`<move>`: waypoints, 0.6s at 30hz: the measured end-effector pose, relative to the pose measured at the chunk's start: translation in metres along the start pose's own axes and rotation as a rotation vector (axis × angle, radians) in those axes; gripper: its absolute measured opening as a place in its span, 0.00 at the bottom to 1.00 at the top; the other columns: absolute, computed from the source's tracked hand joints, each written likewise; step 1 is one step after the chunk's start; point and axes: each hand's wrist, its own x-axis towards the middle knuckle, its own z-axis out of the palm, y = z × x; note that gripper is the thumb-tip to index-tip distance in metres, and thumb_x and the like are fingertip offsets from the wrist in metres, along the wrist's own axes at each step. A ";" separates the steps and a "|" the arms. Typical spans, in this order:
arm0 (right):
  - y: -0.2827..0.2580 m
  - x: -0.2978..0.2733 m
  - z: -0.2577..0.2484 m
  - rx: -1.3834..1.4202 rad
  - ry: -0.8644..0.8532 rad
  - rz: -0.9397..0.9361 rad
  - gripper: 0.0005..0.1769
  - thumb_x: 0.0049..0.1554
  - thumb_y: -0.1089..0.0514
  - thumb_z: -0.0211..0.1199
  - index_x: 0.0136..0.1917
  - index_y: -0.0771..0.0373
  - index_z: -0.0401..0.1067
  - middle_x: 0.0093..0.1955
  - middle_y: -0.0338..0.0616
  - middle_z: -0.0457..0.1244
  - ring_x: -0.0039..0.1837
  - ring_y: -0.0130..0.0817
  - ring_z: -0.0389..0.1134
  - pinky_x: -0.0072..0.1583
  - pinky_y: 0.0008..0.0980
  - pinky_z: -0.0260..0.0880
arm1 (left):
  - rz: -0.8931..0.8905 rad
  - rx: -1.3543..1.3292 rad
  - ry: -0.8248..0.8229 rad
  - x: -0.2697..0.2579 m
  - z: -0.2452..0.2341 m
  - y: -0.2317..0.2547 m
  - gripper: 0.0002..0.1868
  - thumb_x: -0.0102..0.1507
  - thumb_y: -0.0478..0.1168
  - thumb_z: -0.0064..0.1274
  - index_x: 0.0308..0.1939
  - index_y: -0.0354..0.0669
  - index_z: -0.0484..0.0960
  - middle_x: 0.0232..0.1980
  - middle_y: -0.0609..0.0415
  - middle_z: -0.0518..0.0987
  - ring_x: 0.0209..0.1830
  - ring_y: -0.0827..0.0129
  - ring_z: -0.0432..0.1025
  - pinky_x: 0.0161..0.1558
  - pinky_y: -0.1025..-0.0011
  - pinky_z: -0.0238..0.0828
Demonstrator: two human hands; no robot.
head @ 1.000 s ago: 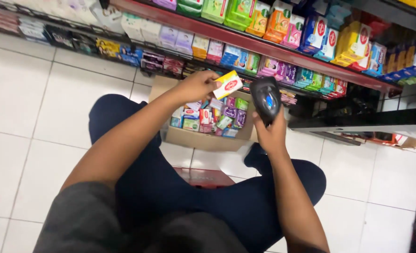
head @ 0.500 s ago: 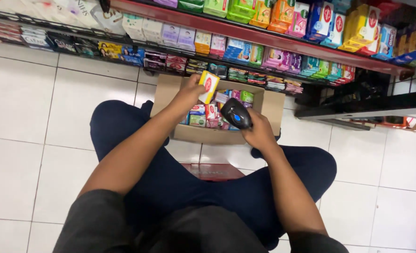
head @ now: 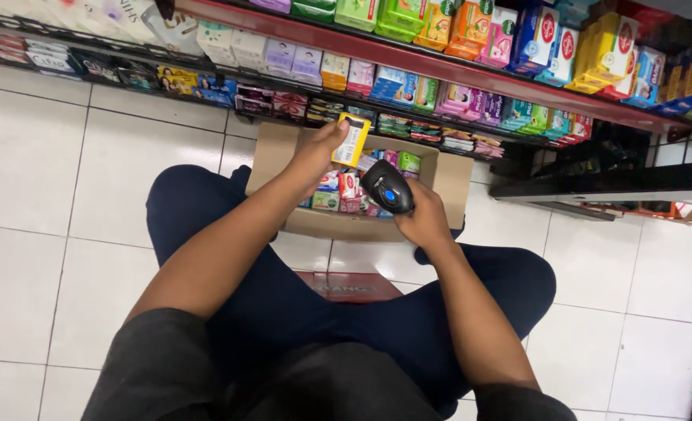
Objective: The person sits on the floor in front of a store shelf and repeatedly picks small boxes from a cardboard box, scans them with a handheld barcode scanner, and places them onto the shelf. The person handles various small product boxes one at a time, scanning each before arranging it on the shelf.
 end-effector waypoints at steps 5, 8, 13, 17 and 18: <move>0.004 -0.001 -0.001 -0.002 0.007 -0.005 0.24 0.42 0.69 0.65 0.55 0.66 0.72 0.47 0.58 0.67 0.51 0.59 0.70 0.51 0.45 0.70 | -0.006 0.068 0.032 0.000 0.001 -0.003 0.27 0.68 0.61 0.44 0.62 0.47 0.75 0.52 0.55 0.81 0.50 0.72 0.77 0.53 0.64 0.73; 0.002 -0.002 0.000 -0.013 0.011 -0.015 0.24 0.43 0.69 0.65 0.55 0.66 0.72 0.47 0.58 0.68 0.51 0.59 0.70 0.52 0.45 0.70 | -0.011 0.069 0.024 -0.001 0.003 -0.004 0.27 0.68 0.59 0.46 0.62 0.47 0.75 0.52 0.55 0.82 0.51 0.72 0.77 0.54 0.64 0.75; 0.000 -0.004 0.000 -0.010 -0.001 -0.047 0.24 0.43 0.69 0.64 0.56 0.65 0.72 0.49 0.58 0.68 0.52 0.59 0.71 0.53 0.45 0.71 | -0.015 0.088 0.003 -0.003 0.005 -0.004 0.27 0.69 0.59 0.46 0.64 0.48 0.75 0.53 0.56 0.81 0.52 0.73 0.77 0.54 0.66 0.76; -0.003 -0.004 -0.001 -0.026 -0.033 -0.062 0.23 0.43 0.69 0.64 0.55 0.64 0.73 0.48 0.57 0.68 0.52 0.59 0.71 0.53 0.45 0.71 | -0.021 0.100 0.009 -0.003 0.005 -0.006 0.25 0.69 0.58 0.45 0.64 0.48 0.75 0.54 0.57 0.81 0.53 0.73 0.77 0.54 0.67 0.77; -0.003 -0.004 -0.002 -0.024 -0.034 -0.056 0.23 0.44 0.69 0.64 0.55 0.64 0.73 0.48 0.57 0.69 0.52 0.58 0.71 0.53 0.45 0.71 | -0.020 0.104 0.011 -0.003 0.004 -0.007 0.25 0.69 0.57 0.45 0.63 0.49 0.75 0.54 0.57 0.81 0.53 0.74 0.77 0.54 0.67 0.77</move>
